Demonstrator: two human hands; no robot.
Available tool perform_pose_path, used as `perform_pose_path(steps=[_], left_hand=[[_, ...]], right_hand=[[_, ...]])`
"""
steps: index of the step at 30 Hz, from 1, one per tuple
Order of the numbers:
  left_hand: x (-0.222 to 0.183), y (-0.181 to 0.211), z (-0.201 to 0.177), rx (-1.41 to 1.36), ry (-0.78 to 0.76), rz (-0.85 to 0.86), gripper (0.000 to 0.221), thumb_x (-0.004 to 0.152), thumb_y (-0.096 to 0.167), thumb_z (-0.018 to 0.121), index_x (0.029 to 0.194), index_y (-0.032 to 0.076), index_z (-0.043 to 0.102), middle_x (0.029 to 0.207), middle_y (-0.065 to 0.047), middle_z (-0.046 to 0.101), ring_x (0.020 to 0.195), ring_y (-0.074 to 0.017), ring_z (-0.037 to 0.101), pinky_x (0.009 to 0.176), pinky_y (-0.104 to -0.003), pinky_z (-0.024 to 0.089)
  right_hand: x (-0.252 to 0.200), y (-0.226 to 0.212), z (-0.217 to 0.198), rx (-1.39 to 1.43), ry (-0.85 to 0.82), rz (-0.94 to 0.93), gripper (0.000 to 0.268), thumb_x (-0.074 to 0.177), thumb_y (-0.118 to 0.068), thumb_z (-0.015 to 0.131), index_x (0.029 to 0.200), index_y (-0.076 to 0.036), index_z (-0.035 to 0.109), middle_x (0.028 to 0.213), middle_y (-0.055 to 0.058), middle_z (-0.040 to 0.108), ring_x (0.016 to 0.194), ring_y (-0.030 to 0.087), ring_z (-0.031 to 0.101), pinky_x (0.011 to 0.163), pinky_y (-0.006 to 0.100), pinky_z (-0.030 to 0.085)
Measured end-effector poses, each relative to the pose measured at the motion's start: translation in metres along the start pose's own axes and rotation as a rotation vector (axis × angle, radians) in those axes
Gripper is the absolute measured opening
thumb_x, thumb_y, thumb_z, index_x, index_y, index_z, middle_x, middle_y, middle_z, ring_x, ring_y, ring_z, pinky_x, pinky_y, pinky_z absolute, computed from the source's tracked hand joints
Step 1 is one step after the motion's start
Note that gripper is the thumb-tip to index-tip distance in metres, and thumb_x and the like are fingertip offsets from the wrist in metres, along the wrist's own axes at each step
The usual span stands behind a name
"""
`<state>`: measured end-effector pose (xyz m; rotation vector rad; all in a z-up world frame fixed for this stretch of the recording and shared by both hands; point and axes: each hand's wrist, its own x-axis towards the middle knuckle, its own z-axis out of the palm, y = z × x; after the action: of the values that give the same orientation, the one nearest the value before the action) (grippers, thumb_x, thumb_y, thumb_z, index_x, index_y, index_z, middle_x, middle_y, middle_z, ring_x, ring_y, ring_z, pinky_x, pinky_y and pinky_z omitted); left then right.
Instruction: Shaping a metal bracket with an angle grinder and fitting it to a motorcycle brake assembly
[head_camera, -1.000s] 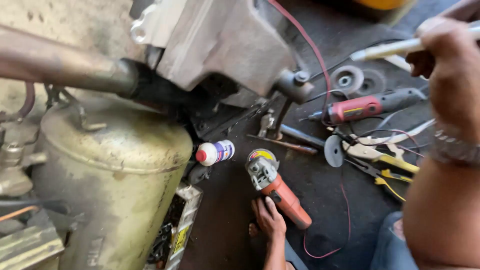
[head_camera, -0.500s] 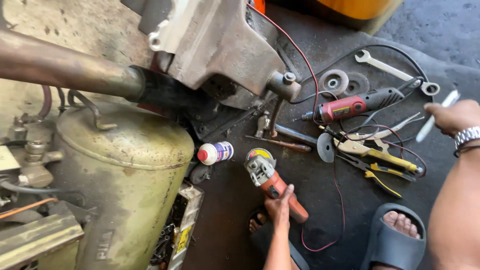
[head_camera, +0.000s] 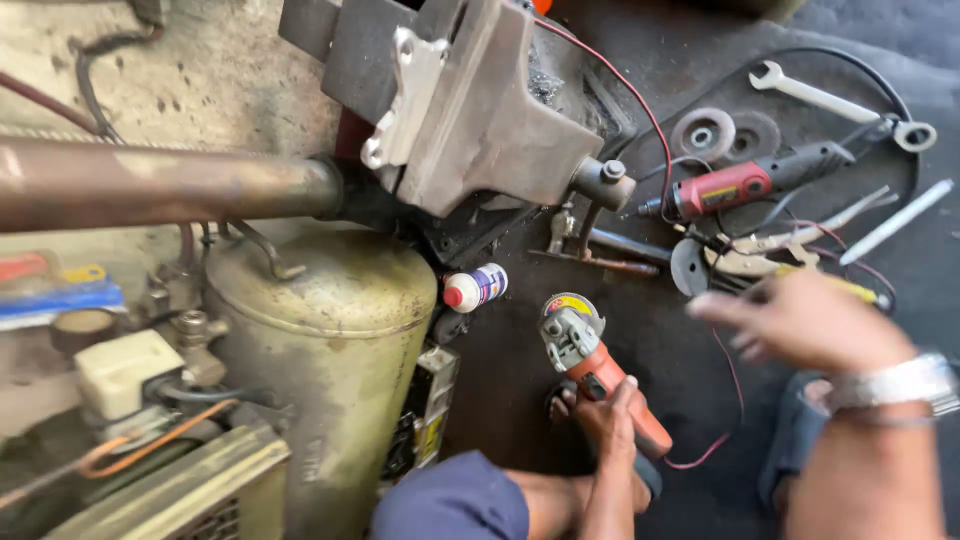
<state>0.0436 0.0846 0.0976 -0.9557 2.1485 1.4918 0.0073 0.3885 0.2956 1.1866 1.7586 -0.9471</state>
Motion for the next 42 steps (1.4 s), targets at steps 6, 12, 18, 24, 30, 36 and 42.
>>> perform_pose_path(steps=[6, 12, 18, 24, 30, 36, 42], left_hand=[[-0.06, 0.003, -0.096, -0.631, -0.296, -0.189, 0.017, 0.098, 0.006, 0.044, 0.095, 0.005, 0.061, 0.079, -0.012, 0.058, 0.074, -0.0261, 0.06, 0.073, -0.038, 0.052], [-0.137, 0.131, -0.166, -0.321, -0.335, -0.11, 0.016, 0.088, 0.005, 0.048, 0.096, 0.003, 0.062, 0.082, -0.013, 0.061, 0.076, -0.0257, 0.062, 0.072, -0.037, 0.053], [-0.191, 0.286, -0.227, -0.01, -0.393, 0.009, 0.024, 0.075, 0.004, 0.053, 0.097, 0.001, 0.063, 0.085, -0.014, 0.065, 0.079, -0.0253, 0.065, 0.07, -0.037, 0.055], [-0.213, 0.412, -0.2, 0.244, -0.457, 0.176, 0.036, 0.063, 0.003, 0.059, 0.098, -0.001, 0.065, 0.088, -0.015, 0.07, 0.081, -0.0249, 0.068, 0.069, -0.037, 0.057], [-0.236, 0.492, -0.158, 0.517, -0.503, 0.335, 0.049, 0.05, 0.001, 0.064, 0.099, -0.004, 0.066, 0.091, -0.016, 0.074, 0.084, -0.0246, 0.071, 0.068, -0.036, 0.059], [-0.234, 0.535, -0.129, 0.558, -0.514, 0.319, 0.061, 0.057, 0.009, 0.071, 0.115, -0.008, 0.073, 0.103, -0.015, 0.077, 0.095, -0.0255, 0.074, 0.075, -0.039, 0.061], [-0.219, 0.552, -0.108, 0.536, -0.469, 0.182, 0.065, 0.065, 0.005, 0.066, 0.127, -0.011, 0.067, 0.117, -0.021, 0.075, 0.105, -0.031, 0.073, 0.083, -0.041, 0.061]], right_hand=[[-0.066, 0.016, 0.16, 0.189, -0.399, -0.437, 0.117, 0.062, -0.083, 0.078, 0.148, -0.01, 0.047, 0.151, 0.011, 0.054, 0.139, 0.026, 0.057, 0.115, 0.035, 0.045], [-0.213, -0.015, 0.094, 0.681, -0.326, -0.302, 0.06, 0.064, -0.053, 0.088, 0.106, -0.017, 0.065, 0.093, -0.003, 0.071, 0.081, 0.01, 0.062, 0.077, 0.028, 0.051], [-0.299, -0.064, 0.028, 0.936, -0.229, -0.614, 0.069, 0.073, -0.052, 0.084, 0.125, -0.015, 0.06, 0.098, 0.0, 0.068, 0.086, 0.012, 0.06, 0.082, 0.027, 0.05], [-0.325, -0.127, -0.018, 1.054, -0.04, -0.744, 0.086, 0.077, -0.048, 0.08, 0.143, -0.006, 0.043, 0.132, 0.009, 0.069, 0.117, 0.02, 0.067, 0.1, 0.033, 0.046], [-0.317, -0.167, -0.04, 1.007, -0.172, -0.55, 0.052, 0.075, -0.042, 0.072, 0.111, -0.01, 0.053, 0.085, 0.009, 0.07, 0.073, 0.026, 0.064, 0.071, 0.042, 0.047], [-0.302, -0.196, -0.056, 1.056, -0.309, -0.38, 0.038, 0.08, -0.043, 0.065, 0.098, -0.012, 0.055, 0.085, 0.01, 0.069, 0.074, 0.028, 0.062, 0.071, 0.042, 0.044], [-0.284, -0.212, -0.069, 1.073, -0.345, -0.283, 0.047, 0.083, -0.054, 0.063, 0.1, -0.011, 0.057, 0.09, 0.014, 0.072, 0.083, 0.034, 0.068, 0.077, 0.044, 0.047]])
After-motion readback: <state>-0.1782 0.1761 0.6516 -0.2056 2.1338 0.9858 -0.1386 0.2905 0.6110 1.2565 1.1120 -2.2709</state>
